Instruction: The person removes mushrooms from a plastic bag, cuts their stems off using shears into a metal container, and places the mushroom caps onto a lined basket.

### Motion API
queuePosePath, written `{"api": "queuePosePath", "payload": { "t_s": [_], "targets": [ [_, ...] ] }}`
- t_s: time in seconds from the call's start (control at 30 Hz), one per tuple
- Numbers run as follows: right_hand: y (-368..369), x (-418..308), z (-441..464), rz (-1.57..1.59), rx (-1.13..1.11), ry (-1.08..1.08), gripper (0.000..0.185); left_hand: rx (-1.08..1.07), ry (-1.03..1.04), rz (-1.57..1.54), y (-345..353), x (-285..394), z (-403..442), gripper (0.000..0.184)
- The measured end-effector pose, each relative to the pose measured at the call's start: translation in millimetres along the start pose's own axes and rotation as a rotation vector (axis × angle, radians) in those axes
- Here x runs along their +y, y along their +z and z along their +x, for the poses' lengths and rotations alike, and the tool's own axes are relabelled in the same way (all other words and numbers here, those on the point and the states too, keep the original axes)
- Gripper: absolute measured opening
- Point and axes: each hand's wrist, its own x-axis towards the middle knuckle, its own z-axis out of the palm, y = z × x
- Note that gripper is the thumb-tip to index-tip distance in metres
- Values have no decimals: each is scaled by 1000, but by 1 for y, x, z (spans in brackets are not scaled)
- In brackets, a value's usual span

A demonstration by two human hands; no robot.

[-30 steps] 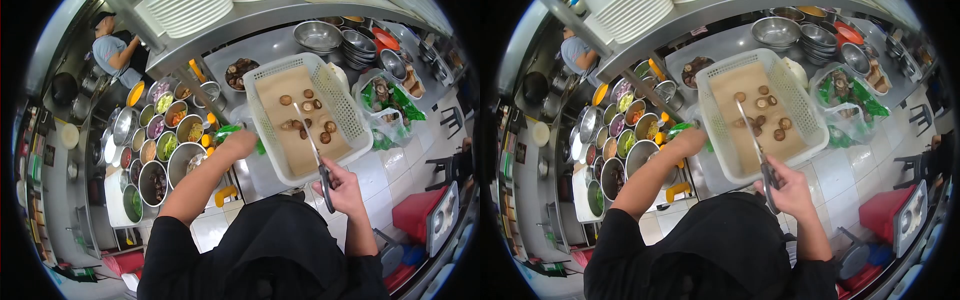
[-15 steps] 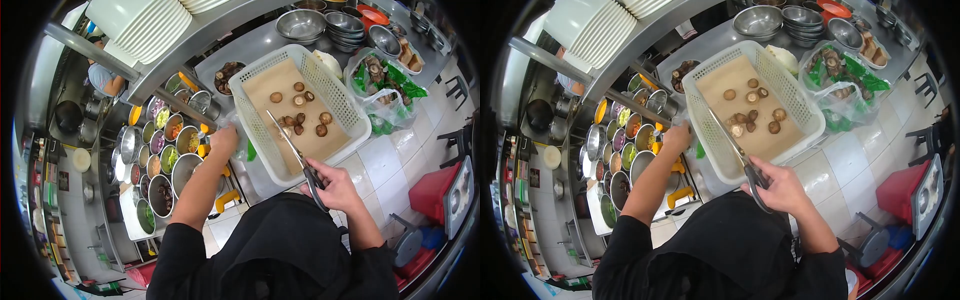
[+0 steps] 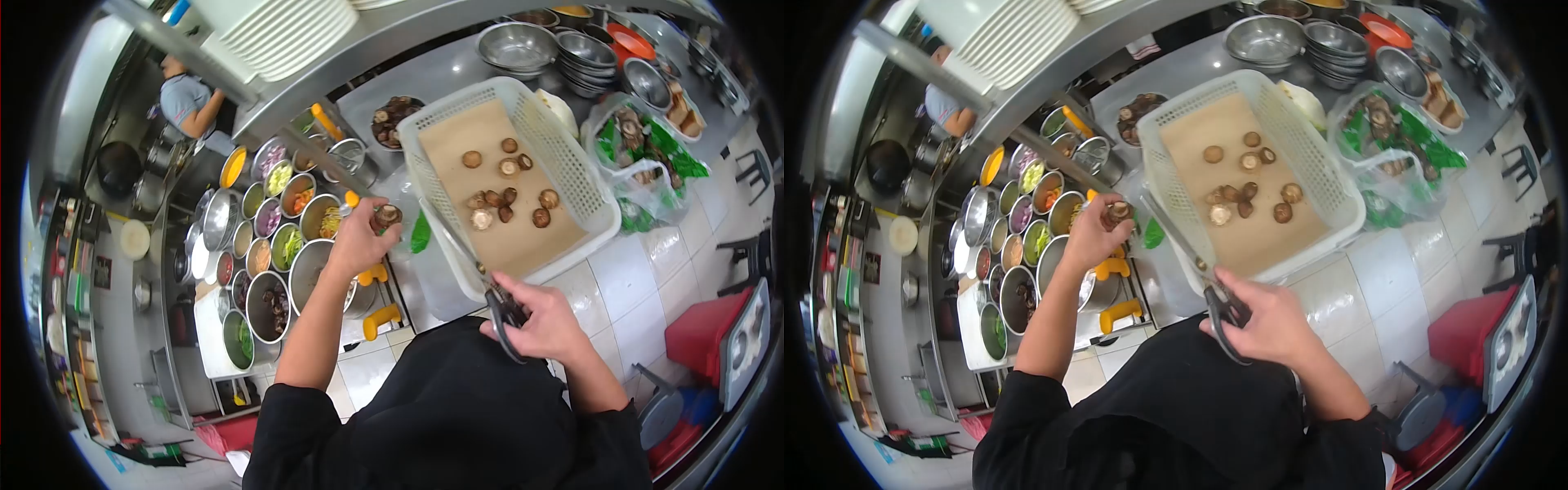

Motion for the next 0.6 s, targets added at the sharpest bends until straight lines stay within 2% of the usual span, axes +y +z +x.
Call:
{"api": "queuePosePath", "payload": {
  "t_s": [0.07,0.27,0.43,0.6],
  "targets": [
    [13,-15,4,-108,-94,-44,72,12,-82,-70,-16,6,-22,53],
    [65,-44,24,-290,-265,-176,73,184,-135,-140,-40,-30,-79,48],
    [94,-64,30,-347,-375,-160,74,355,-178,-72,-59,-55,-117,43],
    [119,-78,36,-398,-453,-154,69,366,-185,-71,-68,-67,-144,46]
  ]
}}
